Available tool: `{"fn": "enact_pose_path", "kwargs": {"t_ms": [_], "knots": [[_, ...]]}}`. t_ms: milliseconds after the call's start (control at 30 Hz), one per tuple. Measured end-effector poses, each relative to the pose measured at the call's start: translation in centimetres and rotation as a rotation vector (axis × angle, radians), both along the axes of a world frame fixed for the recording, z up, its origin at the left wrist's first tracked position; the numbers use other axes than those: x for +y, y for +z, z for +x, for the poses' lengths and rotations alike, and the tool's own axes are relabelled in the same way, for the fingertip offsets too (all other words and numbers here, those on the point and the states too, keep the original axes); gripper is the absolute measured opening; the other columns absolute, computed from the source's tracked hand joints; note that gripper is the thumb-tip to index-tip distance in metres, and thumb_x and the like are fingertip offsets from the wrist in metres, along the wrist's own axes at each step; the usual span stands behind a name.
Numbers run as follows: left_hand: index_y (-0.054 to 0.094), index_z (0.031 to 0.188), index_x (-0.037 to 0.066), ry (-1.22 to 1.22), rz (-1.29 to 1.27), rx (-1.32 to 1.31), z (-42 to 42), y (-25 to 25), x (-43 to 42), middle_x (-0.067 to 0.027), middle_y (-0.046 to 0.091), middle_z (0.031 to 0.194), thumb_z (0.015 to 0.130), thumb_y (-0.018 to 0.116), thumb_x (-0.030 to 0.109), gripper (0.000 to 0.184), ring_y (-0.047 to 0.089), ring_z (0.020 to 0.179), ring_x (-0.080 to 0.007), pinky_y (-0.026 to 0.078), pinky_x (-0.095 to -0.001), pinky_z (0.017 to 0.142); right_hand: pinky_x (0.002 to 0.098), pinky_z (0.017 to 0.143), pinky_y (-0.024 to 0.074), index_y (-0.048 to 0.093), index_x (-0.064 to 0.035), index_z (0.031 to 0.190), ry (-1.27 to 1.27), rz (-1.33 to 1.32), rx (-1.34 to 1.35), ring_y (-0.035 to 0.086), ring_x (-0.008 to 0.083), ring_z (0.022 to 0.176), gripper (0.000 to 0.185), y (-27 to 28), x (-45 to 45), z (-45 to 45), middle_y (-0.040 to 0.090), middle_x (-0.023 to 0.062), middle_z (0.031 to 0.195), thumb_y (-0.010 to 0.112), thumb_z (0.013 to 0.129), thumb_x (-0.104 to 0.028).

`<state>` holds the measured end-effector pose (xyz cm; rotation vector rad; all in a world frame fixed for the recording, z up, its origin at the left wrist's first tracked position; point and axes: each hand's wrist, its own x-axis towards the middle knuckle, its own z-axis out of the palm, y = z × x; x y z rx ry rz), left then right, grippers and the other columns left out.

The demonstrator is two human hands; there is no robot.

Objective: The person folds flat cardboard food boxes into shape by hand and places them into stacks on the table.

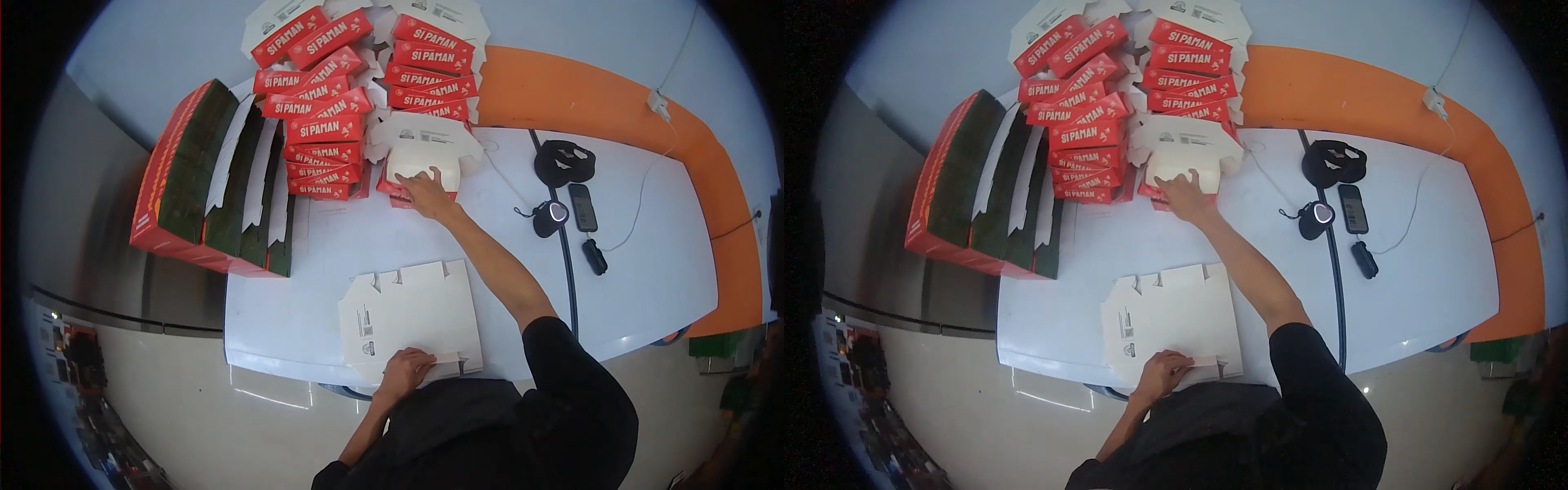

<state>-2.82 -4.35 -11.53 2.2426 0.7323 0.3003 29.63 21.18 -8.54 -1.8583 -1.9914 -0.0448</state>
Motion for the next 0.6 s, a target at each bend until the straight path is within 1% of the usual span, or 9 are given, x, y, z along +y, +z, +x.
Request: {"fn": "enact_pose_path", "kwargs": {"t_ms": [67,133,167,233,300,367,433,533,600], "knots": [[0.081,0.101,0.007,-0.055,-0.039,0.009,-0.1,0.7,0.9,-0.0093,0.078,0.105,0.092,0.074,0.013,0.013,0.073,0.096,-0.0277,0.058,-0.0404,0.086,0.0572,0.111,0.0289,0.058,-0.0113,0.142,0.026,0.177,0.093,0.063,0.0274,0.113,0.046,-1.4,-0.6,0.1,0.07,0.0109,0.115,0.066,0.099,-0.027],[0.081,0.101,0.007,-0.103,-0.1,-0.033,-0.4,0.5,1.7,-0.011,0.078,0.103,0.094,0.073,0.013,0.012,0.074,0.092,-0.0267,0.058,-0.0385,0.085,0.0542,0.113,0.0304,0.059,-0.009,0.141,-0.008,0.373,0.197,0.062,0.0293,0.115,0.046,1.7,-2.5,0.0,0.068,0.0135,0.118,0.067,0.098,-0.024],[0.08,0.102,0.005,-0.014,-0.223,-0.021,-0.5,0.6,2.0,-0.012,0.078,0.1,0.095,0.072,0.014,0.013,0.074,0.088,-0.0258,0.058,-0.0371,0.084,0.0527,0.114,0.0312,0.059,-0.0079,0.14,-0.021,0.467,0.248,0.062,0.0302,0.116,0.045,3.4,-4.1,-0.4,0.068,0.0148,0.12,0.068,0.098,-0.023],[0.079,0.103,0.003,0.17,-0.478,-0.003,-0.4,1.1,2.2,-0.014,0.078,0.094,0.098,0.071,0.016,0.016,0.074,0.082,-0.0239,0.058,-0.0343,0.081,0.0453,0.115,0.0366,0.059,-0.0059,0.14,-0.085,0.393,0.601,0.061,0.0297,0.122,0.046,4.3,-8.1,-1.4,0.067,0.0156,0.125,0.07,0.097,-0.022],[0.077,0.104,0.0,0.349,-0.575,-0.22,0.3,1.0,2.2,-0.0138,0.078,0.093,0.1,0.068,0.015,0.018,0.073,0.08,-0.0197,0.058,-0.0321,0.077,0.0416,0.113,0.0427,0.061,-0.0056,0.138,0.02,-0.02,0.947,0.059,0.0277,0.129,0.045,3.9,-14.3,-2.8,0.066,0.0124,0.135,0.072,0.095,-0.017],[0.075,0.104,-0.004,0.517,-0.699,-0.398,0.9,1.5,2.6,-0.0089,0.076,0.089,0.102,0.067,0.013,0.019,0.07,0.081,-0.0137,0.056,-0.0294,0.076,0.0424,0.12,0.0359,0.059,-0.0032,0.141,0.276,-0.403,0.953,0.053,0.0249,0.138,0.055,3.6,-20.6,-2.4,0.062,0.0129,0.142,0.077,0.091,-0.019],[0.076,0.103,-0.003,0.625,-0.645,-0.363,1.1,3.0,3.5,-0.0068,0.075,0.087,0.101,0.069,0.015,0.019,0.067,0.079,-0.0116,0.054,-0.0273,0.075,0.0436,0.123,0.032,0.055,-0.0011,0.144,0.224,-0.279,1.279,0.047,0.028,0.144,0.064,1.7,-26.2,-2.1,0.057,0.0139,0.148,0.081,0.088,-0.017],[0.075,0.101,-0.002,0.662,-0.651,-0.364,1.6,6.5,4.7,-0.0039,0.073,0.085,0.1,0.071,0.018,0.021,0.063,0.077,-0.0085,0.051,-0.0248,0.074,0.0462,0.125,0.0286,0.053,-0.001,0.147,0.145,-0.155,1.219,0.043,0.0308,0.147,0.067,1.0,-31.9,-3.1,0.054,0.0125,0.152,0.078,0.084,-0.004],[0.075,0.1,-0.002,0.619,-0.688,-0.357,2.2,7.1,4.7,-0.003,0.073,0.084,0.101,0.071,0.02,0.023,0.061,0.077,-0.0074,0.05,-0.0242,0.073,0.0477,0.124,0.0294,0.06,-0.0043,0.138,0.091,-0.019,1.068,0.045,0.0333,0.145,0.064,1.1,-32.4,-5.1,0.06,0.0119,0.146,0.073,0.077,0.007]]}}
